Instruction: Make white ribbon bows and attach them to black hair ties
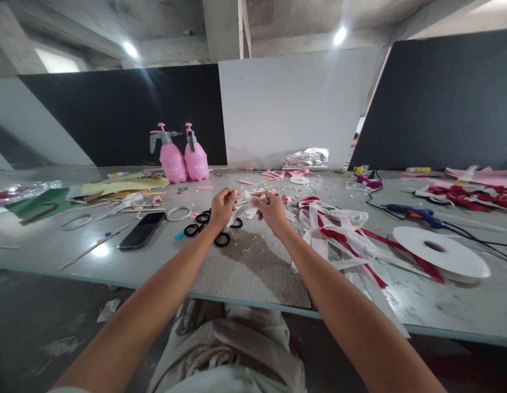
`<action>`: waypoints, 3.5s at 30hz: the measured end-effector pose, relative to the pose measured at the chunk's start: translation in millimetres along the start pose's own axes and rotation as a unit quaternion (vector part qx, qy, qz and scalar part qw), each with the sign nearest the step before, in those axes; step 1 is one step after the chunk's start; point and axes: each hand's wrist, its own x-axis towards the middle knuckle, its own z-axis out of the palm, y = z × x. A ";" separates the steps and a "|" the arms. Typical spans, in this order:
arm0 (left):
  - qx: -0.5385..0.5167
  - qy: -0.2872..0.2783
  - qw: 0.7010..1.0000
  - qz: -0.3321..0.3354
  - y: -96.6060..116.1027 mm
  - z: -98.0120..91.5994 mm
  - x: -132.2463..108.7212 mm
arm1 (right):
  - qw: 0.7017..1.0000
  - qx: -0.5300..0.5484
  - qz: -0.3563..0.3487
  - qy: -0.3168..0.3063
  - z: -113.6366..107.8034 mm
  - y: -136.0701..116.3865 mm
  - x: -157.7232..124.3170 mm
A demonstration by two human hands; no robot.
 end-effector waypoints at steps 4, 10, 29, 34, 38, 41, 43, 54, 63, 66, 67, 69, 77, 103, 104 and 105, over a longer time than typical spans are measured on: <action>-0.073 -0.036 0.992 -0.094 -3.7 5.6 2.3 | 0.999 -0.039 -0.021 0.008 -0.8 -1.6 -0.7; -0.147 -0.053 0.976 -0.155 -5.3 11.9 2.8 | 0.987 -0.140 -0.074 -0.017 -0.2 -3.6 -4.6; -0.261 -0.081 0.937 -0.217 0.9 7.5 3.0 | 0.983 -0.152 -0.105 0.002 -2.5 -1.4 -4.7; -0.292 -0.124 0.930 -0.185 6.8 7.8 0.6 | 0.991 -0.109 -0.069 0.034 -1.7 -2.0 -3.5; -0.289 -0.163 0.929 -0.167 8.4 8.1 -1.8 | 0.994 -0.076 -0.076 0.028 -0.3 -3.6 -3.7; -0.273 -0.179 0.934 -0.144 7.0 9.0 -2.3 | 0.996 -0.045 -0.075 0.008 0.4 -5.5 -4.1; -0.250 -0.172 0.945 -0.120 4.8 10.1 -2.0 | 0.998 -0.022 -0.066 0.008 0.3 -5.5 -3.6; 0.066 -0.107 0.987 0.101 6.8 8.3 -8.3 | 0.998 0.060 -0.018 0.021 0.9 1.1 0.3; 0.097 -0.206 0.969 0.097 1.6 9.5 -11.5 | 0.997 0.071 -0.005 0.017 2.2 1.7 0.0; 0.106 -0.225 0.963 0.100 3.3 9.8 -12.5 | 0.996 0.056 -0.008 0.063 -1.9 6.2 4.2; 0.109 -0.223 0.963 0.106 4.1 9.9 -12.6 | 0.996 0.051 -0.007 0.078 -3.7 7.4 5.6; 0.120 -0.199 0.965 0.120 5.2 9.7 -12.1 | 0.994 0.049 -0.006 0.097 -6.8 8.4 7.3; 0.152 -0.142 0.967 0.150 1.5 7.7 -7.2 | 0.986 0.164 0.022 0.023 -4.0 0.0 2.0; 0.097 -0.167 0.975 0.113 -1.2 10.0 -7.3 | 0.988 0.152 0.012 -0.022 -2.4 -4.1 -1.1; 0.081 -0.175 0.976 0.100 -2.0 10.8 -7.2 | 0.988 0.151 0.014 -0.027 -2.3 -4.5 -1.4; 0.064 -0.184 0.977 0.087 -2.7 11.5 -7.2 | 0.988 0.152 0.015 -0.030 -2.1 -4.8 -1.6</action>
